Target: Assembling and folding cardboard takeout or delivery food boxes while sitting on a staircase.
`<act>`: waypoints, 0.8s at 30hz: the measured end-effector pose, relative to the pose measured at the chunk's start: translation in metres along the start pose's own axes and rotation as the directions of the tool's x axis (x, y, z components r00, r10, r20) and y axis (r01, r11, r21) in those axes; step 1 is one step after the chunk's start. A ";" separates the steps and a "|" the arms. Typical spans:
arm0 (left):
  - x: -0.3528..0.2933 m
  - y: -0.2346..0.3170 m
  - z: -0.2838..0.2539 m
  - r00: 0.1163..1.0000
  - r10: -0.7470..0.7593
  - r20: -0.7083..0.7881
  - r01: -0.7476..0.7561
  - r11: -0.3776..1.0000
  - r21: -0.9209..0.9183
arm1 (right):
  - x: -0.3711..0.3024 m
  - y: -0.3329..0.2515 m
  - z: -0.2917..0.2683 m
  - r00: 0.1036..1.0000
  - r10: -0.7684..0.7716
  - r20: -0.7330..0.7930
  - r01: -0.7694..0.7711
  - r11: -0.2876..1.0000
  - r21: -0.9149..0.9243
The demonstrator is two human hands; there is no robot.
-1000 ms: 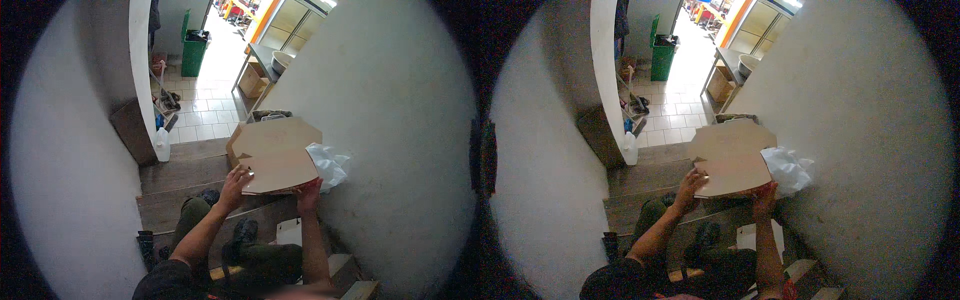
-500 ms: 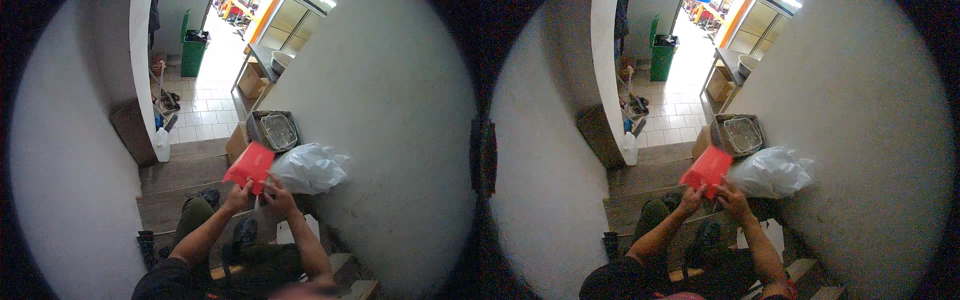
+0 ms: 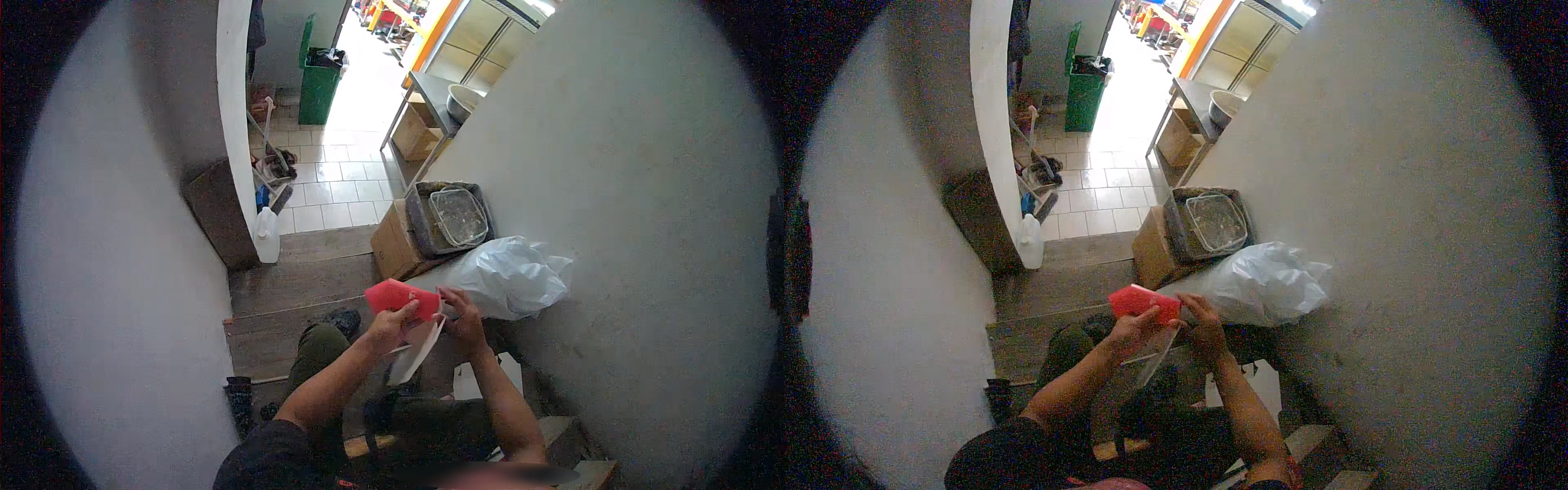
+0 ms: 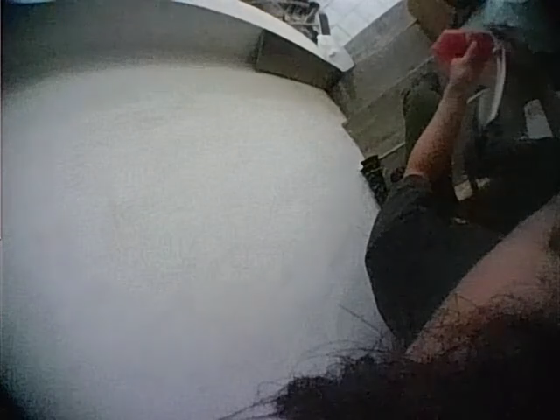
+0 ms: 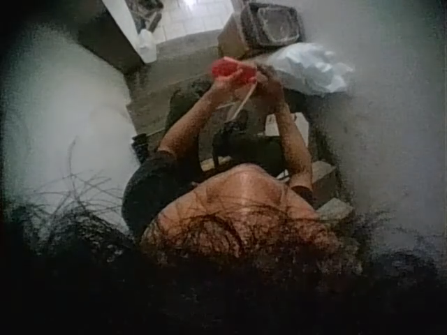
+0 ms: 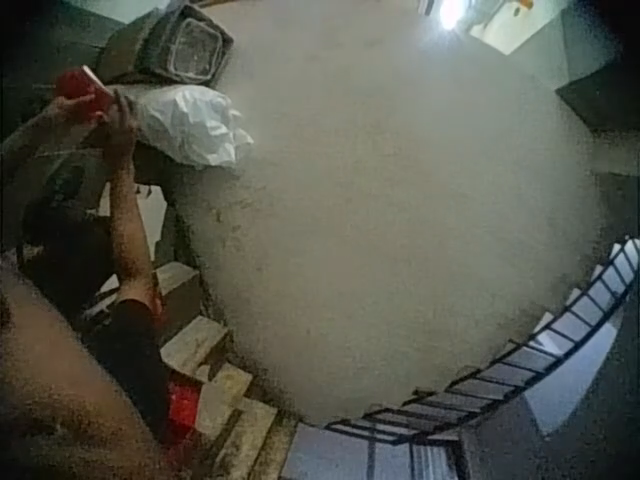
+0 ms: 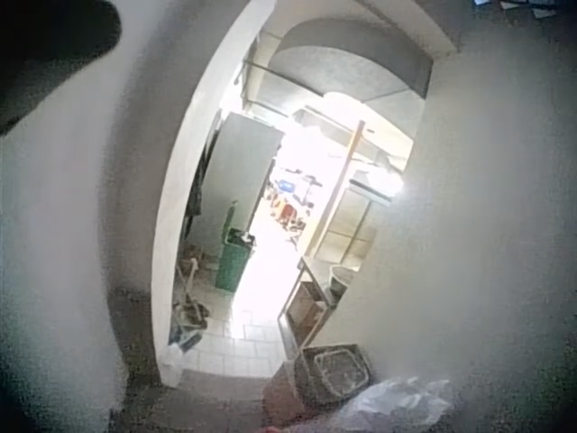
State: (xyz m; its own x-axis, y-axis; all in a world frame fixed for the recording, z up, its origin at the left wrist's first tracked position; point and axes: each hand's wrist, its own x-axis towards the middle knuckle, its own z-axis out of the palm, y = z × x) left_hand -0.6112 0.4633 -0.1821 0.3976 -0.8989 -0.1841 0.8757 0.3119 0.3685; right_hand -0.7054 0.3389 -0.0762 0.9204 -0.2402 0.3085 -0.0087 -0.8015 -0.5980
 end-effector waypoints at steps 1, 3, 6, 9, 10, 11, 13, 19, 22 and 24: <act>0.000 -0.001 0.001 0.999 0.040 -0.008 -0.040 0.999 0.012 | 0.000 0.002 0.001 0.999 -0.014 0.032 0.014 1.000 0.000; -0.002 0.000 0.004 0.972 0.173 0.160 -0.197 0.969 0.148 | -0.001 0.002 0.003 0.973 0.037 0.229 -0.014 0.995 -0.102; -0.006 0.007 0.011 0.970 0.212 0.120 -0.227 0.964 0.134 | -0.003 -0.004 0.005 0.972 -0.096 0.213 0.165 0.927 -0.336; -0.011 0.017 0.018 0.986 0.166 0.022 -0.167 0.986 0.022 | -0.002 -0.013 0.004 0.950 -0.213 0.227 0.293 0.855 -0.428; -0.012 0.020 0.019 0.982 0.188 -0.007 -0.188 0.981 0.037 | -0.001 -0.016 0.004 0.945 -0.230 0.232 0.312 0.848 -0.428; -0.013 0.024 0.021 0.984 0.140 -0.113 -0.117 0.976 0.186 | -0.001 -0.018 0.005 0.938 -0.231 0.259 0.330 0.825 -0.459; -0.014 0.027 0.023 0.969 0.106 -0.221 -0.029 0.945 0.325 | 0.000 -0.021 0.006 0.931 -0.231 0.282 0.347 0.801 -0.489; -0.013 0.015 0.021 0.981 0.177 -0.084 -0.175 0.984 0.036 | -0.003 -0.023 0.009 0.943 -0.285 0.172 0.331 0.750 -0.573; -0.011 0.006 0.013 0.997 0.072 -0.003 -0.072 0.983 -0.170 | -0.005 -0.025 0.008 0.945 -0.319 0.074 0.309 0.792 -0.526; -0.008 0.002 0.009 0.998 -0.026 0.066 0.039 0.980 -0.195 | -0.004 -0.027 0.007 0.966 -0.255 0.027 0.237 0.847 -0.475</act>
State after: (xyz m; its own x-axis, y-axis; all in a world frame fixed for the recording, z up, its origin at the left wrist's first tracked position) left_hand -0.6149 0.4688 -0.1713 0.3556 -0.9250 -0.1337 0.9271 0.3309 0.1762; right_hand -0.7061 0.3652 -0.0671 0.9022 -0.0129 0.4311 0.0249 -0.9963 -0.0821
